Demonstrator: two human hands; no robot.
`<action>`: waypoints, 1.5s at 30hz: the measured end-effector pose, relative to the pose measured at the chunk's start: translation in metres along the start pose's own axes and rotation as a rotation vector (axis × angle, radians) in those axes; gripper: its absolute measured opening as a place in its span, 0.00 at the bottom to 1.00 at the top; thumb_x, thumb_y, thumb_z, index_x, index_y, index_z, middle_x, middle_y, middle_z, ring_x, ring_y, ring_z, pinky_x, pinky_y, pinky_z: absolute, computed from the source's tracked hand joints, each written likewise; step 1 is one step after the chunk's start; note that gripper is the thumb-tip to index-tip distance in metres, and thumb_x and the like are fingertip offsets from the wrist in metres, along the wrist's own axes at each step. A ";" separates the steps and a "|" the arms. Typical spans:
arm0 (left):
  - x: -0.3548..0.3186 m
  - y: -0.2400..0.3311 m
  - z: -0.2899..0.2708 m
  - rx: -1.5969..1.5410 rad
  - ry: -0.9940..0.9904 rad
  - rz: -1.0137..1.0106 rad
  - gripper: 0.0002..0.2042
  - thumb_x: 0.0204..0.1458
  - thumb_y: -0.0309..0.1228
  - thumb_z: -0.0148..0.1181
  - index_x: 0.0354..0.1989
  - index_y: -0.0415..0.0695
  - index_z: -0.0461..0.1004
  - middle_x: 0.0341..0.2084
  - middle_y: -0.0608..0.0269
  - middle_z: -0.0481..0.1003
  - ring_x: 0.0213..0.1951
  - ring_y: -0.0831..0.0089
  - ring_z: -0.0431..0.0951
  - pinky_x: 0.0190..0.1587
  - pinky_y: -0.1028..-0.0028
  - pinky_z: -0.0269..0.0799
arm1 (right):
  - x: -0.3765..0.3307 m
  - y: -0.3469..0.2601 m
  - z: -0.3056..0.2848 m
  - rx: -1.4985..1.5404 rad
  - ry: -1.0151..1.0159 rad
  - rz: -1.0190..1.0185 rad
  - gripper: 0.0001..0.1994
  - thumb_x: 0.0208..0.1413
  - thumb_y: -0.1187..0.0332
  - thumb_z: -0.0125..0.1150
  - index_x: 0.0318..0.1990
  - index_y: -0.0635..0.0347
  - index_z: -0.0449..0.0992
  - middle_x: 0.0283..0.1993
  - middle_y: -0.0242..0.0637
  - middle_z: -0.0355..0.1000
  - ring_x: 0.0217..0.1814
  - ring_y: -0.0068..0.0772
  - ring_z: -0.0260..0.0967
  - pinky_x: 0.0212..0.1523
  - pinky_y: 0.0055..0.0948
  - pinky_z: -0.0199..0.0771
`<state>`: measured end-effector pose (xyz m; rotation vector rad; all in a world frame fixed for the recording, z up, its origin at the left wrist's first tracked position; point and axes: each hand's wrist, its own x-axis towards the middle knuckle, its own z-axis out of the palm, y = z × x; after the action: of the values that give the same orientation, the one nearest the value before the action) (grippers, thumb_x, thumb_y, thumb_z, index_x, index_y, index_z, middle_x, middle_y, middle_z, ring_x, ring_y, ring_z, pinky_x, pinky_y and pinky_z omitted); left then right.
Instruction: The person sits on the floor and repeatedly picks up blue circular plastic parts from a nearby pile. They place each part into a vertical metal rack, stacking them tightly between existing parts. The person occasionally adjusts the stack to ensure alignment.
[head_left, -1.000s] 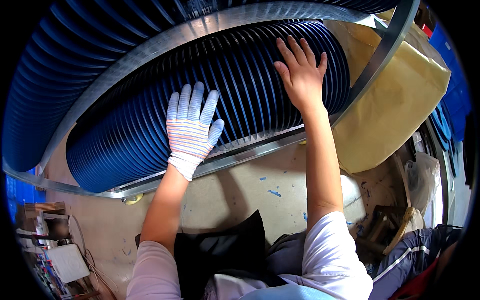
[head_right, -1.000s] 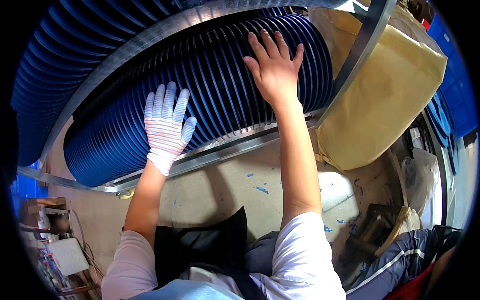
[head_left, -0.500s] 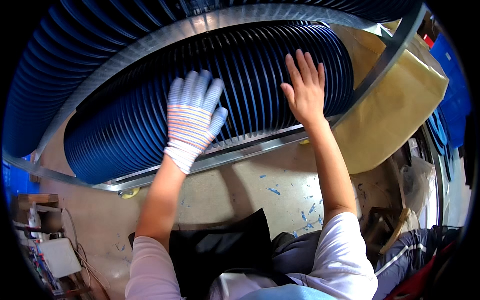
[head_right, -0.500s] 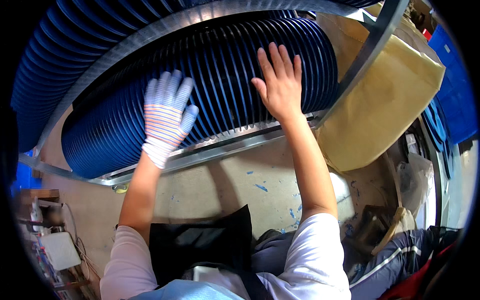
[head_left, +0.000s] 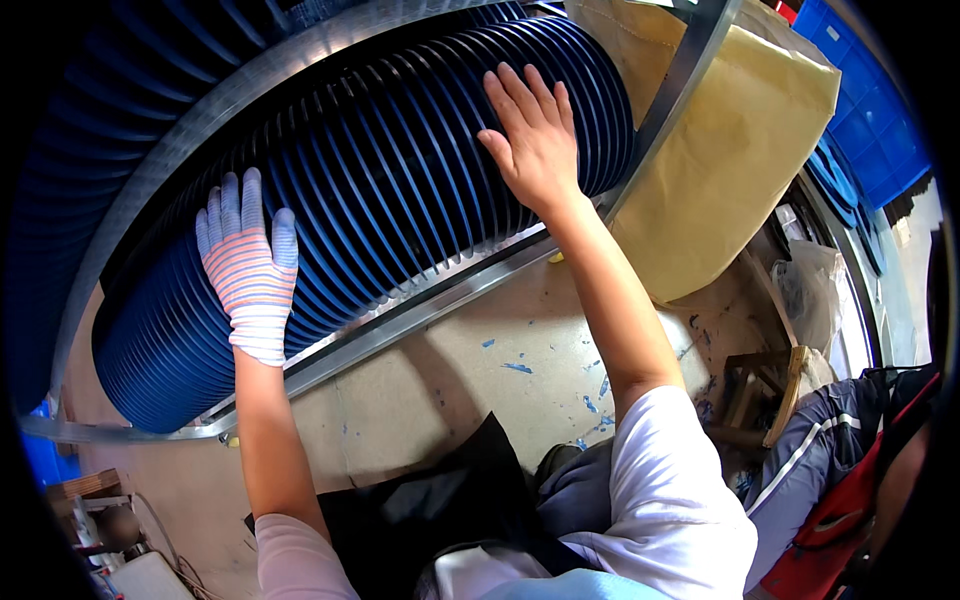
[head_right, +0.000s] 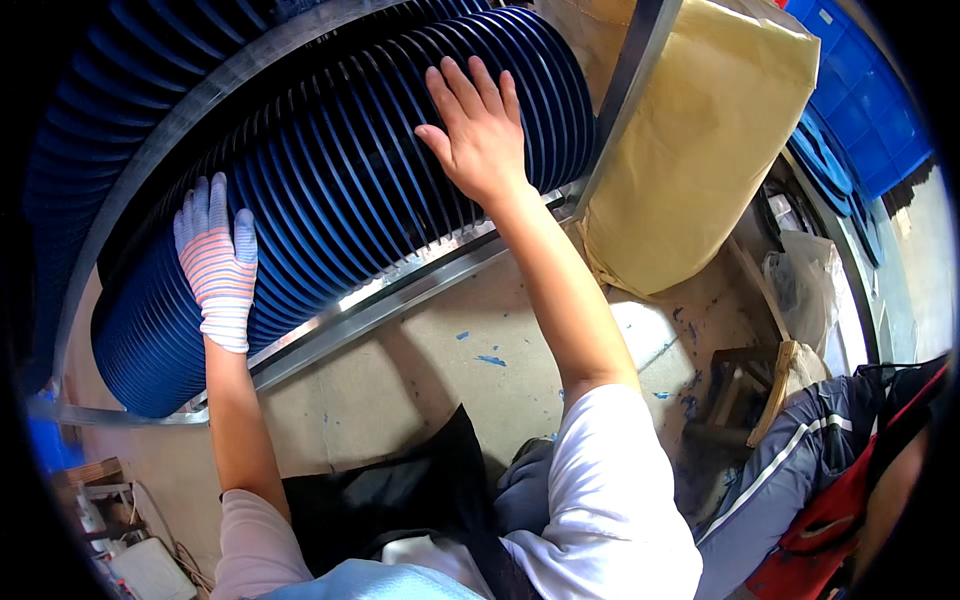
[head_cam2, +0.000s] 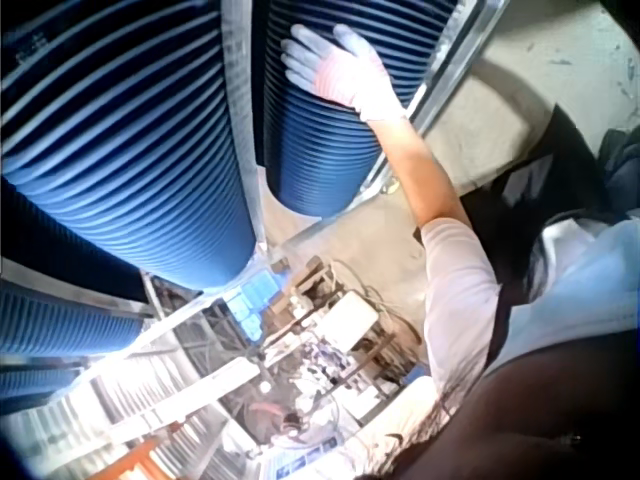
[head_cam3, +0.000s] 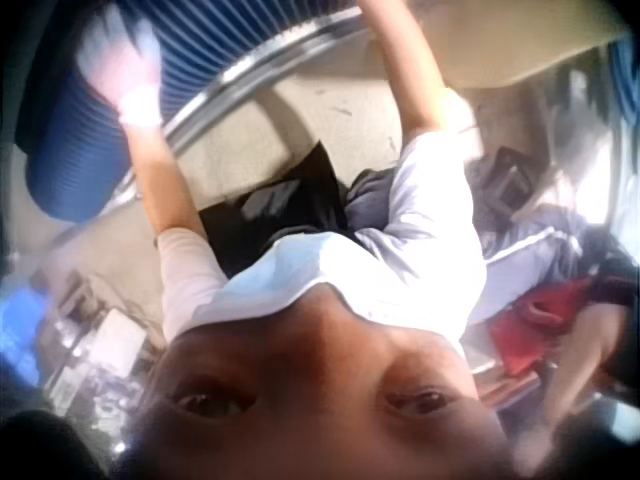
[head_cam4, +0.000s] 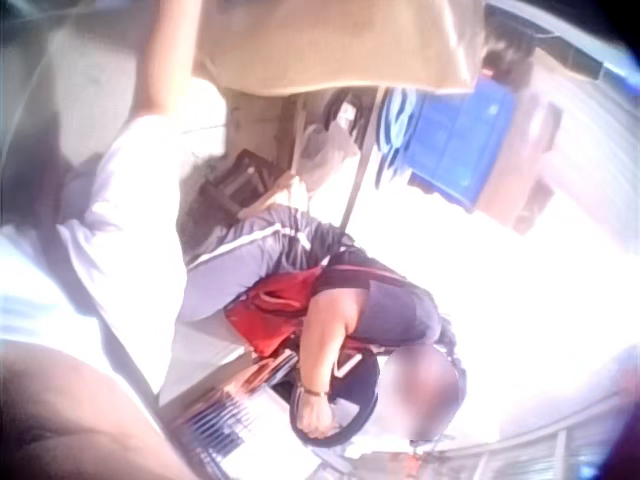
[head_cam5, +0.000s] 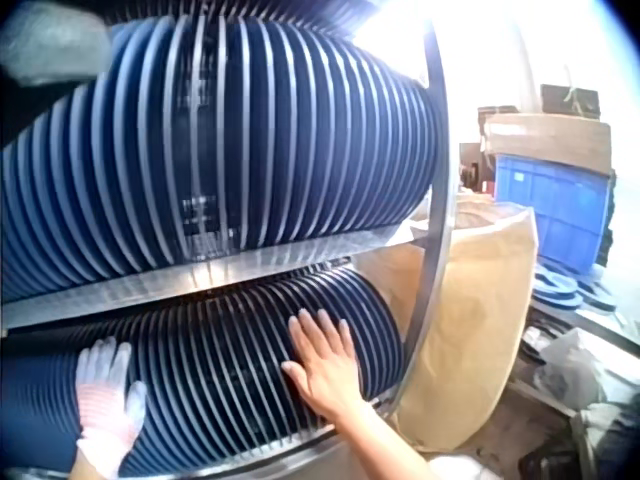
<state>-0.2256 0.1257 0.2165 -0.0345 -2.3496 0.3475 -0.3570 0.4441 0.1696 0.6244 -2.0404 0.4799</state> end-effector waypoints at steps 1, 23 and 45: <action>-0.001 -0.001 0.000 0.011 0.002 0.001 0.27 0.60 0.46 0.46 0.64 0.44 0.65 0.63 0.45 0.64 0.65 0.47 0.61 0.69 0.53 0.49 | 0.002 0.001 0.002 0.004 0.015 -0.002 0.29 0.62 0.46 0.47 0.65 0.51 0.65 0.68 0.39 0.61 0.73 0.47 0.52 0.72 0.54 0.40; -0.001 -0.003 0.007 -0.009 0.045 0.002 0.27 0.59 0.46 0.47 0.64 0.44 0.66 0.62 0.45 0.65 0.64 0.46 0.62 0.68 0.52 0.52 | 0.065 0.089 -0.008 -0.138 0.000 0.017 0.09 0.54 0.64 0.62 0.42 0.46 0.82 0.33 0.32 0.75 0.41 0.37 0.72 0.43 0.36 0.73; -0.002 -0.003 0.011 -0.045 0.038 -0.004 0.29 0.61 0.51 0.42 0.65 0.45 0.65 0.63 0.47 0.65 0.64 0.47 0.62 0.68 0.51 0.51 | 0.057 0.099 -0.002 -0.051 0.099 0.007 0.07 0.53 0.64 0.65 0.40 0.46 0.80 0.26 0.34 0.71 0.30 0.37 0.72 0.33 0.34 0.73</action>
<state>-0.2318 0.1195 0.2085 -0.0579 -2.3195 0.2900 -0.4408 0.5103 0.2100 0.5528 -1.9555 0.4528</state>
